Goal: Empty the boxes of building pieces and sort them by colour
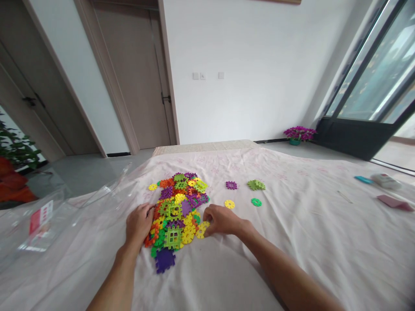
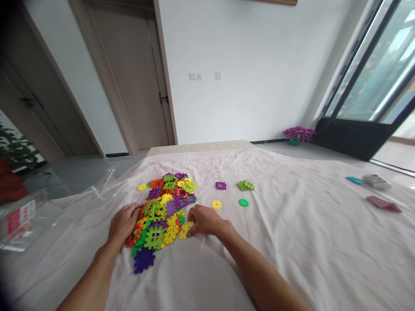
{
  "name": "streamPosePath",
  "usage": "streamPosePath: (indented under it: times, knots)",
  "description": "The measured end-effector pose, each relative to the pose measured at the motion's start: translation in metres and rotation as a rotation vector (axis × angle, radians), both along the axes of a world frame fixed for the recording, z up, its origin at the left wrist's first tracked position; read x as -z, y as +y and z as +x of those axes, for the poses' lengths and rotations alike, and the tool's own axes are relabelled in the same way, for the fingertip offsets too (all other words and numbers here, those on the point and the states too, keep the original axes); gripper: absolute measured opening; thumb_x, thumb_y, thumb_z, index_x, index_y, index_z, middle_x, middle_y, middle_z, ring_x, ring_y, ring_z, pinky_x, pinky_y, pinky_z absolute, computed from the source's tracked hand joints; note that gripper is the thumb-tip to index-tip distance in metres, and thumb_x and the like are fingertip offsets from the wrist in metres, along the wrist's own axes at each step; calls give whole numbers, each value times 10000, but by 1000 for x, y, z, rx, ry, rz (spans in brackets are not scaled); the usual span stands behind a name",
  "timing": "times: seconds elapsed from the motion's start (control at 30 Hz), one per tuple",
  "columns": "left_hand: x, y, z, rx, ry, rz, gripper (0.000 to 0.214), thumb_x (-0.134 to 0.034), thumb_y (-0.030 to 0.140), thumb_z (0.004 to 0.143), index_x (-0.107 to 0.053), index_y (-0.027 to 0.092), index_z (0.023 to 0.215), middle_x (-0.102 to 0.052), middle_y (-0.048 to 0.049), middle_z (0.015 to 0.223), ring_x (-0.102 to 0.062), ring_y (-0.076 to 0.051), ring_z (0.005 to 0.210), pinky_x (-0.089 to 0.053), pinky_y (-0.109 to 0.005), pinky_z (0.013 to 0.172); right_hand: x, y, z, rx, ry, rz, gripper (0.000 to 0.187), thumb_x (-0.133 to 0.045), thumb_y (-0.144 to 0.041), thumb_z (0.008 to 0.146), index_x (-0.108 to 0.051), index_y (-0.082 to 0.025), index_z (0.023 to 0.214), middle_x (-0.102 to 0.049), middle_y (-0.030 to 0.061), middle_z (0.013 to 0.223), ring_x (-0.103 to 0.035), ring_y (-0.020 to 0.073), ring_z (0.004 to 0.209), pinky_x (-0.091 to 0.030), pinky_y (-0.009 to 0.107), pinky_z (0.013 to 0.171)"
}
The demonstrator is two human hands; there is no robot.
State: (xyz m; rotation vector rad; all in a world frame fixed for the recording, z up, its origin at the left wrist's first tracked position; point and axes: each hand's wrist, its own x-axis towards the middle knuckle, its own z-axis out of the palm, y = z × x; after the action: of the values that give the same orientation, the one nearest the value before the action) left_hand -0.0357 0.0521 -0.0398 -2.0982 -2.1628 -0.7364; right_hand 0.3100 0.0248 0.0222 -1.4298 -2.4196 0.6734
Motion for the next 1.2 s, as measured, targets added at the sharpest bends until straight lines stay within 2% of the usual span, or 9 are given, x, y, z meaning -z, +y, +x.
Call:
streamPosePath:
  times: [0.17,0.4,0.47,0.7,0.83,0.93,1.03,1.13,1.2]
  knots:
    - [-1,0,0,1,3,2,394,-375,356,967,-722,252,1121,-690,-55,1241,-625,-215,1144,-446,-335,1006,5,-4,-5,33,6,-22,396,-867,-383,565,-684,-227,880,-637,-29,852,-522,122,694,-302,222,566]
    - [1,1,-1,0,5,6,380,-389,358,962,-725,265,1112,-688,-47,1245,-626,-213,1142,-449,-329,1002,8,2,-2,75,195,-205,289,-738,-182,624,-661,-199,903,-617,-48,775,-535,110,676,-335,204,559]
    - [2,1,-1,4,-1,3,381,-387,359,964,-722,264,1119,-686,-46,1249,-622,-211,1148,-445,-326,1007,6,11,11,123,188,-172,245,-702,-153,633,-669,-189,873,-625,-38,766,-544,113,672,-344,210,564]
    - [-1,0,1,0,-4,-4,393,-375,361,970,-722,258,1123,-681,-54,1255,-618,-221,1153,-440,-346,1012,-1,36,69,480,17,9,203,-653,-168,702,-689,-193,899,-676,16,814,-593,150,721,-345,238,590]
    - [-2,-1,2,-8,10,7,381,-387,352,966,-724,261,1119,-685,-49,1253,-620,-211,1149,-441,-329,1009,1,36,78,548,-91,48,205,-693,-228,713,-697,-202,916,-684,43,910,-612,188,818,-349,259,625]
    - [-3,-1,2,-7,9,6,379,-393,355,964,-724,262,1122,-687,-45,1251,-623,-205,1146,-443,-319,1005,2,33,69,580,-138,160,262,-676,-210,744,-690,-200,1005,-658,78,1063,-616,216,919,-377,279,682]
    - [-3,-1,2,-5,9,-1,384,-387,355,967,-723,257,1124,-683,-51,1257,-619,-210,1155,-439,-326,1013,1,25,49,489,-88,284,246,-602,-177,820,-675,-207,1053,-650,82,1091,-613,220,977,-417,300,754]
    - [-2,0,2,-3,11,-4,382,-388,353,967,-722,254,1123,-680,-51,1260,-618,-211,1155,-438,-328,1014,3,13,22,252,-4,377,294,-582,-151,848,-655,-215,1126,-656,81,1139,-599,218,1046,-446,325,881]
    - [-1,1,1,-1,13,-2,381,-387,351,967,-721,253,1124,-680,-48,1262,-617,-209,1158,-439,-324,1013,5,7,5,82,27,431,358,-580,-101,829,-646,-227,1157,-612,81,1298,-555,223,1171,-427,352,985]
